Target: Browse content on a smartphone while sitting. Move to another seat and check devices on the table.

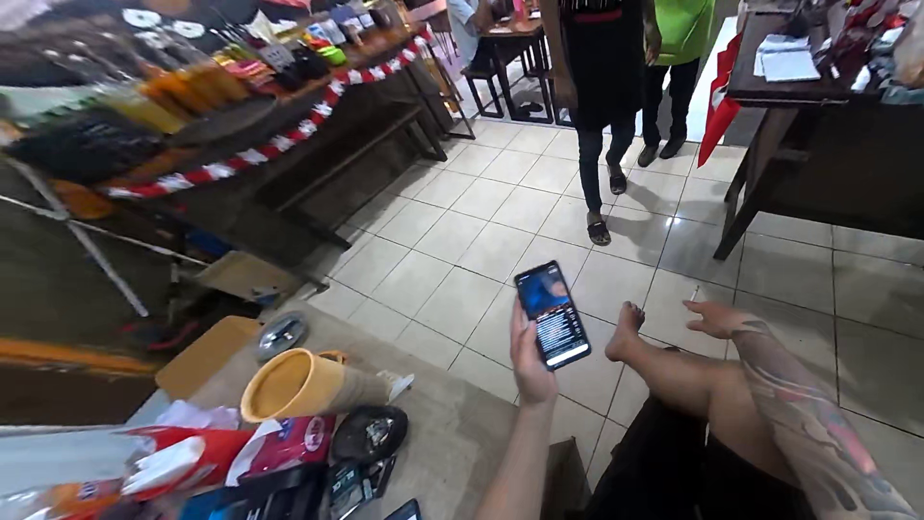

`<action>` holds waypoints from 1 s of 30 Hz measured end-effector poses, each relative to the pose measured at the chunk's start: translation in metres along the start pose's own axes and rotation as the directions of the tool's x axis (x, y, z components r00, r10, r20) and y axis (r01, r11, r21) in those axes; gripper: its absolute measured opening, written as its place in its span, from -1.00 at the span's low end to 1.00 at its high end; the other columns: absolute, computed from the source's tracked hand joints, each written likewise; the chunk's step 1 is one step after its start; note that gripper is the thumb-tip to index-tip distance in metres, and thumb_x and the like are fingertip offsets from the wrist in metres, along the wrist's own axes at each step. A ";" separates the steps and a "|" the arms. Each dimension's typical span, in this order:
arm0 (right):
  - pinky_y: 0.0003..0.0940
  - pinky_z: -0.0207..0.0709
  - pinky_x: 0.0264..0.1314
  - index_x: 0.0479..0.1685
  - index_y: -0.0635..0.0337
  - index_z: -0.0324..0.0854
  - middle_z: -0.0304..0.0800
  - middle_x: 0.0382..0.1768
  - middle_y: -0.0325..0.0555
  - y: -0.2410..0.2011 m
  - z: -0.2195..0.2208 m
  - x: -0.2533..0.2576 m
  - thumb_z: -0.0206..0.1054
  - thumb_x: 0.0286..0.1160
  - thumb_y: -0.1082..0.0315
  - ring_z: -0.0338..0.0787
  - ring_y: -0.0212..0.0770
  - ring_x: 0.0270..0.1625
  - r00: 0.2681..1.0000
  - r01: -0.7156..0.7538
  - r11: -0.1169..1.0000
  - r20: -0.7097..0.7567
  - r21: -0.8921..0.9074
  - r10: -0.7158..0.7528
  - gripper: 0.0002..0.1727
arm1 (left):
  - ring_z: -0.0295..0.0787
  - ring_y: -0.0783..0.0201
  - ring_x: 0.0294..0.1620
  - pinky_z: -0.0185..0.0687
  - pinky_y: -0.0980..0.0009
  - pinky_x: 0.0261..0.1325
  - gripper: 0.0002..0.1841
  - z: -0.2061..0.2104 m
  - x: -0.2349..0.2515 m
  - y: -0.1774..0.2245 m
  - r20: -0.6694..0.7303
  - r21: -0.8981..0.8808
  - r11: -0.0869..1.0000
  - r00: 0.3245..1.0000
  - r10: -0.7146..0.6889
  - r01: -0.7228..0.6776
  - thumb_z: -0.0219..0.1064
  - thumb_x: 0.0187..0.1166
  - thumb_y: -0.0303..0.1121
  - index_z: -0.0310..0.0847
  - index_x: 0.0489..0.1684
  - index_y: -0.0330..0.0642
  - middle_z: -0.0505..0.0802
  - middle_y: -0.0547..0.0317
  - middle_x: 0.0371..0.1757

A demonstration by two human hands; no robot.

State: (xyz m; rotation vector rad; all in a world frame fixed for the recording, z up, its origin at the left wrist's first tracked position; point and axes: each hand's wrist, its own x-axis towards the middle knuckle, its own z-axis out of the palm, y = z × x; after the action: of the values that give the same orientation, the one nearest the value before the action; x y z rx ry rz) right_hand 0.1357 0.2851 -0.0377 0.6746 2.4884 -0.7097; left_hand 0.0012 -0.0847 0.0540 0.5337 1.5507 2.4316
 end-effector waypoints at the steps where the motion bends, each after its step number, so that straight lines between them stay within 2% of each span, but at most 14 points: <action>1: 0.38 0.22 0.69 0.89 0.04 0.10 0.48 0.64 0.23 0.001 0.000 0.000 0.33 0.65 -0.05 0.45 0.32 0.67 1.000 0.004 1.000 0.001 0.004 -0.004 -0.14 | 0.58 -0.08 0.52 0.63 -0.09 0.43 -0.37 -0.012 -0.008 0.008 -0.015 0.009 1.000 1.000 0.021 -0.021 -0.16 0.78 -0.23 -0.06 0.90 -0.01 0.49 -0.15 0.66; 5: 0.38 0.22 0.69 0.90 0.04 0.09 0.45 0.65 0.25 0.005 -0.001 0.000 0.32 0.67 -0.02 0.43 0.32 0.69 1.000 0.015 1.000 0.016 -0.013 -0.015 -0.15 | 0.55 -0.02 0.54 0.62 -0.01 0.45 -0.34 -0.052 -0.047 0.036 -0.100 0.041 0.998 0.994 0.050 -0.046 -0.10 0.75 -0.28 -0.14 0.90 -0.07 0.45 -0.13 0.68; 8: 0.38 0.19 0.71 0.89 0.06 0.10 0.44 0.66 0.25 0.002 -0.003 -0.001 0.33 0.67 0.01 0.42 0.32 0.70 0.999 0.031 1.000 0.013 0.006 -0.031 -0.16 | 0.51 0.02 0.59 0.59 0.03 0.49 -0.32 -0.075 -0.079 0.053 -0.226 0.086 0.996 0.973 0.033 -0.014 -0.08 0.72 -0.30 -0.15 0.90 -0.05 0.42 -0.09 0.71; 15: 0.50 0.23 0.60 0.83 0.13 0.21 0.48 0.57 0.43 0.004 -0.011 -0.013 0.34 0.69 0.08 0.48 0.47 0.60 0.999 0.054 0.998 0.004 0.015 -0.054 -0.24 | 0.42 0.04 0.66 0.51 0.03 0.57 -0.33 -0.101 -0.132 0.067 -0.341 0.138 0.986 0.940 -0.035 0.087 -0.16 0.76 -0.34 -0.24 0.93 0.01 0.29 -0.03 0.80; 18: 0.57 0.33 0.45 0.85 0.09 0.17 0.54 0.47 0.54 0.015 -0.005 -0.006 0.30 0.72 0.02 0.57 0.57 0.46 0.987 0.158 0.986 -0.015 -0.054 -0.159 -0.23 | 0.45 0.01 0.64 0.49 -0.06 0.56 -0.34 -0.114 -0.144 0.062 -0.391 0.148 0.984 0.919 -0.037 0.103 -0.10 0.76 -0.30 -0.10 0.92 0.17 0.36 0.01 0.77; 19: 0.56 0.34 0.44 0.85 0.17 0.15 0.53 0.47 0.57 0.000 -0.009 -0.021 0.26 0.75 0.04 0.57 0.58 0.45 0.982 0.189 0.979 -0.014 -0.079 -0.190 -0.24 | 0.45 -0.01 0.64 0.49 -0.10 0.55 -0.35 -0.118 -0.146 0.061 -0.399 0.154 0.983 0.916 -0.033 0.102 -0.08 0.75 -0.26 -0.06 0.91 0.24 0.39 0.03 0.76; 20: 0.48 0.31 0.53 0.84 0.27 0.13 0.49 0.50 0.58 -0.033 -0.019 -0.050 0.21 0.79 0.11 0.54 0.56 0.51 0.987 0.159 0.983 0.000 -0.093 -0.160 -0.27 | 0.44 -0.02 0.64 0.48 -0.13 0.56 -0.34 -0.121 -0.148 0.059 -0.397 0.156 0.983 0.918 -0.026 0.096 -0.06 0.74 -0.23 -0.05 0.91 0.27 0.39 0.04 0.76; 21: 0.30 0.18 0.70 0.85 0.29 0.09 0.42 0.60 0.50 -0.083 -0.031 -0.089 0.19 0.81 0.19 0.44 0.45 0.64 1.000 0.018 0.997 0.023 -0.073 -0.016 -0.29 | 0.44 -0.03 0.65 0.48 -0.14 0.56 -0.34 -0.122 -0.149 0.057 -0.396 0.155 0.984 0.918 -0.016 0.084 -0.05 0.73 -0.22 -0.04 0.90 0.29 0.40 0.05 0.76; 22: 0.16 0.07 0.78 0.84 0.32 0.08 0.36 0.65 0.45 -0.123 -0.040 -0.119 0.20 0.80 0.26 0.36 0.36 0.72 0.994 -0.103 0.994 0.033 -0.040 0.105 -0.30 | 0.45 -0.04 0.64 0.48 -0.15 0.56 -0.34 -0.123 -0.151 0.055 -0.397 0.153 0.986 0.918 -0.003 0.070 -0.05 0.73 -0.22 -0.02 0.90 0.28 0.42 0.05 0.75; 23: 0.09 0.05 0.81 0.84 0.36 0.07 0.34 0.66 0.45 -0.143 -0.044 -0.133 0.21 0.78 0.30 0.33 0.33 0.74 0.988 -0.151 0.988 0.041 -0.023 0.152 -0.29 | 0.47 -0.05 0.63 0.50 -0.16 0.54 -0.34 -0.124 -0.153 0.053 -0.398 0.156 0.986 0.917 0.007 0.060 -0.04 0.73 -0.23 -0.02 0.90 0.28 0.44 0.03 0.73; 28: 0.13 0.14 0.77 0.85 0.32 0.05 0.39 0.62 0.47 -0.130 -0.036 -0.115 0.21 0.79 0.25 0.41 0.37 0.68 0.995 -0.087 0.995 0.037 -0.053 0.089 -0.27 | 0.50 -0.08 0.60 0.52 -0.15 0.53 -0.30 -0.129 -0.154 0.040 -0.362 0.154 0.988 0.931 0.046 0.011 -0.01 0.68 -0.27 -0.04 0.91 0.18 0.44 -0.04 0.72; 30: 0.24 0.19 0.71 0.86 0.23 0.09 0.45 0.58 0.47 -0.102 -0.028 -0.090 0.23 0.78 0.23 0.47 0.41 0.62 0.999 -0.030 0.996 0.040 -0.087 0.033 -0.28 | 0.54 -0.09 0.56 0.55 -0.15 0.49 -0.29 -0.131 -0.154 0.036 -0.356 0.132 0.991 0.934 0.041 0.007 0.00 0.66 -0.29 -0.05 0.91 0.18 0.47 -0.08 0.69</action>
State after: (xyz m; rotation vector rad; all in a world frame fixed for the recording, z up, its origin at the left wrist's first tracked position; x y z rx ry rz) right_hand 0.1394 0.1957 0.0685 0.6596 2.4502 -0.5953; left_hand 0.0887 -0.2648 0.0076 0.1233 1.8601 2.5593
